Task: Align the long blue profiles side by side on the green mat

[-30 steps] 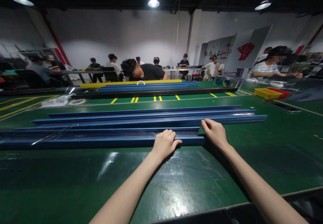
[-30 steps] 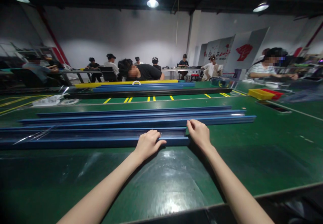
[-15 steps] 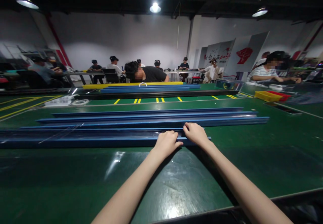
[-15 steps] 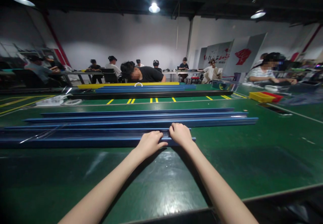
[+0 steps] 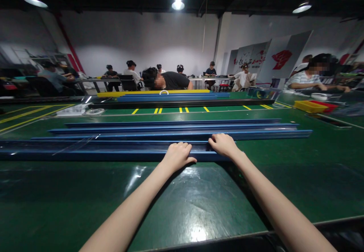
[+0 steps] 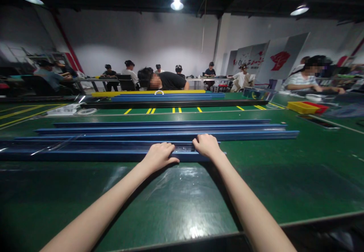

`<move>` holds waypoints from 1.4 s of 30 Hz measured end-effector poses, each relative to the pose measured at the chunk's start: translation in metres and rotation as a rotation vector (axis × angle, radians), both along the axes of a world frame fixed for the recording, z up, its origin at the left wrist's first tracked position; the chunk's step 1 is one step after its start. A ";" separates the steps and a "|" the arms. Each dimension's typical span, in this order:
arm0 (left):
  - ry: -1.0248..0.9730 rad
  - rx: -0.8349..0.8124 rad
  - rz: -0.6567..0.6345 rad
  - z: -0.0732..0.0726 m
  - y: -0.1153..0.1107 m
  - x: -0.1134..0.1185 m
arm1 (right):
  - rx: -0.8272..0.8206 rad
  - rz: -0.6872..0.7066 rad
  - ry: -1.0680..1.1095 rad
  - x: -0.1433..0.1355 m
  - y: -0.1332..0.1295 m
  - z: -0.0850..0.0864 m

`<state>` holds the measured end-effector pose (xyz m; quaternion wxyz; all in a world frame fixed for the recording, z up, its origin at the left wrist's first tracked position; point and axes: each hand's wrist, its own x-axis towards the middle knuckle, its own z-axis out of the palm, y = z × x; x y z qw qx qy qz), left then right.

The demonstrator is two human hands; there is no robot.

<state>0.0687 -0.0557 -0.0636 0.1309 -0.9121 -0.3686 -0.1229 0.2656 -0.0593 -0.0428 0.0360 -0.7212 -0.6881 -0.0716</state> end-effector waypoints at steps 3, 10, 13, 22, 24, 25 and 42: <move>0.007 0.001 -0.027 0.002 0.000 -0.008 | -0.019 -0.036 0.002 -0.003 0.004 0.001; 0.030 -0.036 -0.083 0.008 0.004 -0.026 | -0.008 -0.146 0.069 -0.006 0.005 -0.002; 0.023 -0.052 -0.088 0.008 0.005 -0.030 | 0.021 -0.154 0.088 -0.007 0.000 -0.005; 0.002 -0.044 -0.101 0.005 0.004 -0.031 | 0.128 -0.033 0.104 -0.012 -0.011 -0.006; -0.011 -0.043 -0.108 0.004 0.004 -0.032 | 0.093 0.030 0.101 -0.011 -0.011 -0.004; -0.016 -0.043 -0.109 0.003 0.004 -0.032 | 0.076 0.043 0.099 -0.011 -0.011 -0.004; -0.067 -0.093 -0.063 -0.004 0.010 -0.035 | 0.067 0.081 0.043 -0.009 -0.011 -0.006</move>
